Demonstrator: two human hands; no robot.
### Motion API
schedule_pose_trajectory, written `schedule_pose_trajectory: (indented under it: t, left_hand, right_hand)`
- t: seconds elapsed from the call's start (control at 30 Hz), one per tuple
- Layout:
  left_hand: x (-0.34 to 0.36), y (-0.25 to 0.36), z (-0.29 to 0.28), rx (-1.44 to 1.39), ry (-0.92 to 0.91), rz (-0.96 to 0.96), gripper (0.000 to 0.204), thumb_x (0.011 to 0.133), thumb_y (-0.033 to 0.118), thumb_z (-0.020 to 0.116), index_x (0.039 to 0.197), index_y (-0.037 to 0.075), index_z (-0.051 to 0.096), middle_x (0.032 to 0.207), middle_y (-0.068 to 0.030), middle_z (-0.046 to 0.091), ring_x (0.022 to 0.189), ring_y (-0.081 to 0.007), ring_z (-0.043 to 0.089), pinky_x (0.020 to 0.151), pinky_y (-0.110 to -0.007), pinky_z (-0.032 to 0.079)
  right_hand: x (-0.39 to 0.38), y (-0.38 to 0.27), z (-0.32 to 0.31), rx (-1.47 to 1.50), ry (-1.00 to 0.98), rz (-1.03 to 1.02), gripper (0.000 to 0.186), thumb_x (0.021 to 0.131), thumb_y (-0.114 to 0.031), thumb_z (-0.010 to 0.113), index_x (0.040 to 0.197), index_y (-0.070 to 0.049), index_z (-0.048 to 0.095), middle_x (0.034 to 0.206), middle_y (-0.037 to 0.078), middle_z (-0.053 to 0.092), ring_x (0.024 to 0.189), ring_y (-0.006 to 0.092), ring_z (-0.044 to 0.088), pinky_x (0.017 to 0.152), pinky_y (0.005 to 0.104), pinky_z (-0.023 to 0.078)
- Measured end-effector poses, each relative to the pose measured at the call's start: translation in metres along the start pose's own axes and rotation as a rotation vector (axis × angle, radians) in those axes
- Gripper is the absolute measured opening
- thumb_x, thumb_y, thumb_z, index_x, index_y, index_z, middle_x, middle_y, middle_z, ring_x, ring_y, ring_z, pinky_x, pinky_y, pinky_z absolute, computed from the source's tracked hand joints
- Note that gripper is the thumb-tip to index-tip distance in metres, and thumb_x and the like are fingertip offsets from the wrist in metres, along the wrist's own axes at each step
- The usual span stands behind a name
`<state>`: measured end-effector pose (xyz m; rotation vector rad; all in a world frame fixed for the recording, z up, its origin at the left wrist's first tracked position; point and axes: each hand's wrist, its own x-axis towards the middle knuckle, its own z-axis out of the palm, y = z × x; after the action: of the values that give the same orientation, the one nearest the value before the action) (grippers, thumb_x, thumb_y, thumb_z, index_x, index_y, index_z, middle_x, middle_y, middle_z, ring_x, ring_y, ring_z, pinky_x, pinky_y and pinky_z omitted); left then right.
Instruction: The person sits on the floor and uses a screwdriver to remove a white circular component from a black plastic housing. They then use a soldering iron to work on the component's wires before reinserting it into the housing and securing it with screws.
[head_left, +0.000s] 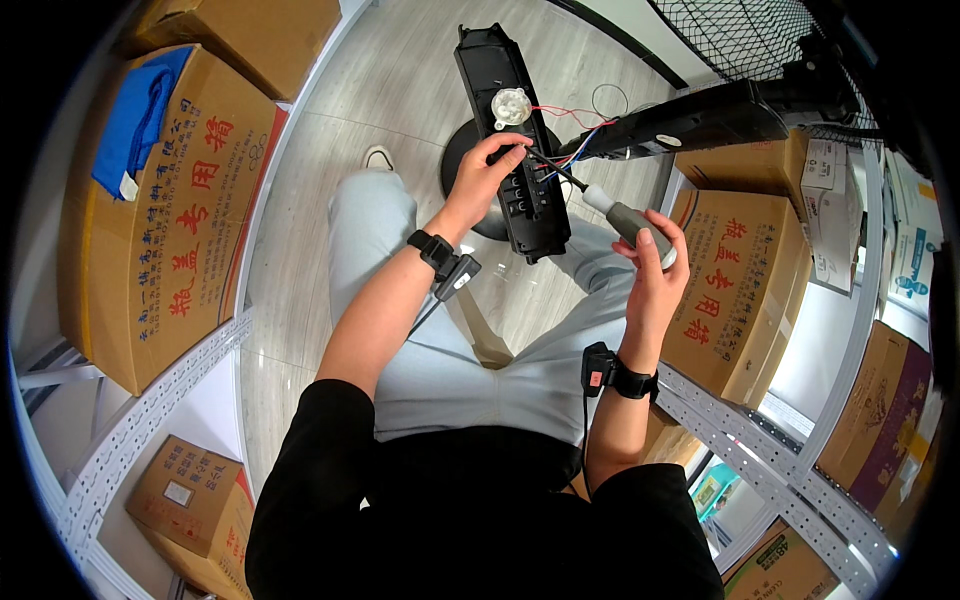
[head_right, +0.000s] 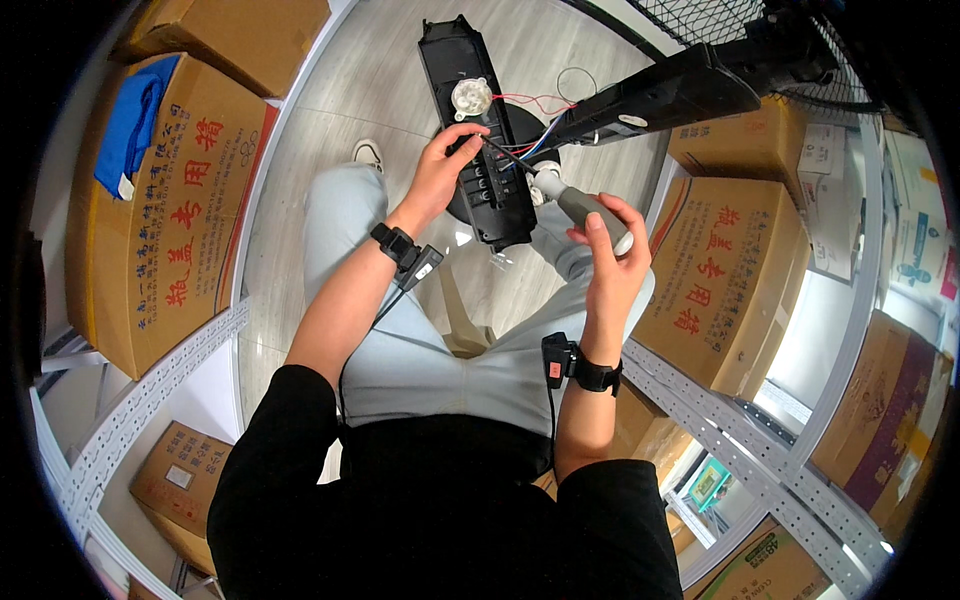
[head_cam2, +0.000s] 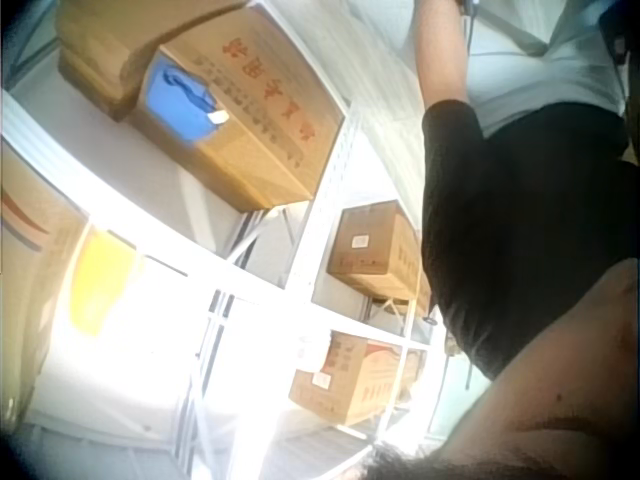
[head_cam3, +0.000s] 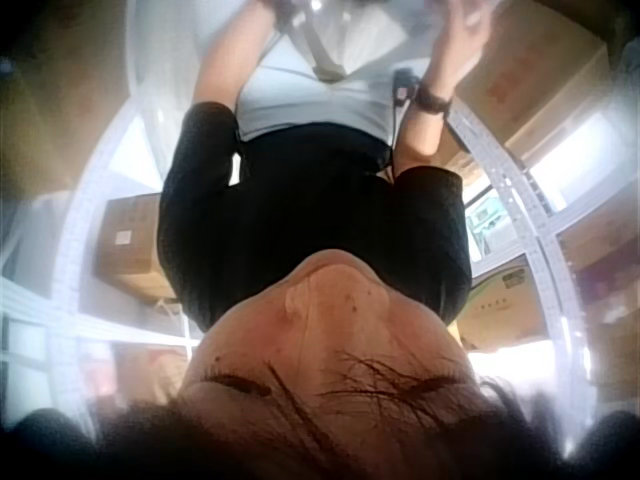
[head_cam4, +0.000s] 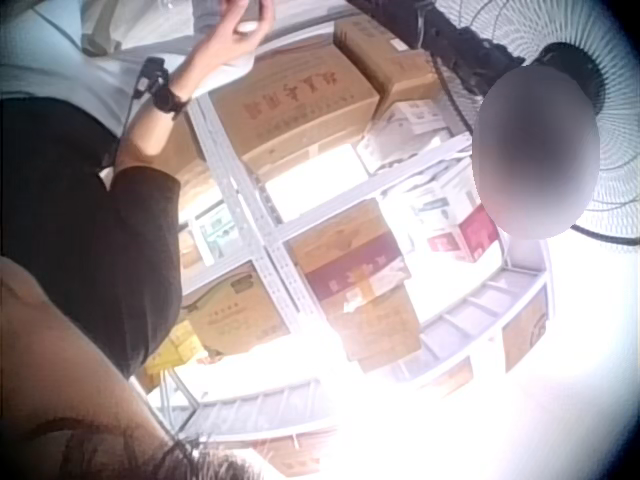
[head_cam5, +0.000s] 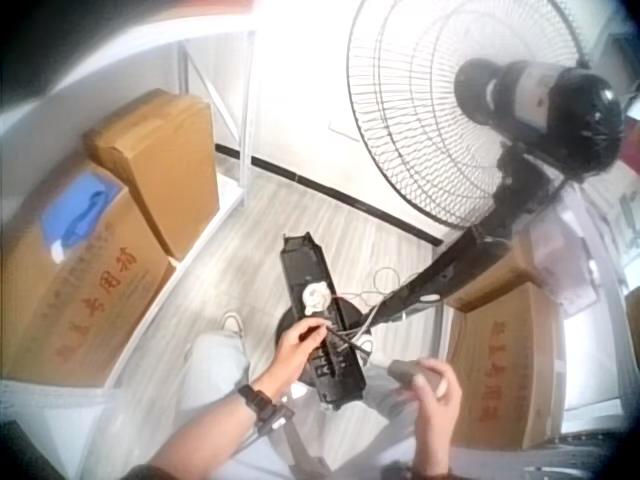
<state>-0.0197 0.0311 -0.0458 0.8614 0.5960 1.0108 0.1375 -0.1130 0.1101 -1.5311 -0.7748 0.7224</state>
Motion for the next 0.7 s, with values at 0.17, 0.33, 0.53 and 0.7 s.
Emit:
schedule_pose_trajectory:
  t: [0.17,0.33,0.53,0.7]
  left_hand:
    - [0.001,0.0,-0.003,0.036,-0.024,-0.049,0.019,0.099,0.014,0.061,0.114,0.003,0.065,0.116,-0.0021,0.062,0.107,-0.0106,0.055,0.095,-0.027,0.044]
    - [0.003,-0.002,-0.001,-0.026,-0.024,0.004,0.027,0.094,0.012,0.067,0.12,0.006,0.066,0.112,0.0005,0.064,0.097,-0.0061,0.059,0.08,-0.022,0.048]
    - [-0.001,0.006,0.004,-0.048,-0.031,0.007,0.046,0.086,0.001,0.07,0.131,0.006,0.061,0.133,-0.0055,0.059,0.121,-0.0135,0.054,0.102,-0.03,0.044]
    - [0.003,0.002,0.0,0.195,-0.015,0.092,0.056,0.084,-0.007,0.068,0.137,0.007,0.056,0.137,-0.0059,0.054,0.124,-0.0143,0.052,0.103,-0.029,0.043]
  right_hand:
    - [0.005,-0.006,-0.001,-0.007,-0.003,-0.004,0.031,0.091,-0.009,0.07,0.119,0.002,0.06,0.116,0.016,0.063,0.1,0.0219,0.065,0.077,0.0329,0.06]
    - [0.003,-0.009,0.0,-0.068,-0.027,-0.059,0.035,0.086,-0.005,0.075,0.117,0.001,0.059,0.116,0.015,0.065,0.102,0.0211,0.064,0.082,0.0326,0.058]
    - [0.001,-0.016,0.005,-0.181,0.031,-0.171,0.034,0.084,-0.004,0.077,0.114,-0.001,0.061,0.113,0.013,0.068,0.105,0.0193,0.064,0.091,0.0301,0.051]
    - [0.009,-0.023,0.019,-0.269,-0.012,-0.244,0.031,0.084,-0.004,0.077,0.111,0.0,0.063,0.113,0.012,0.068,0.104,0.0175,0.064,0.09,0.0291,0.051]
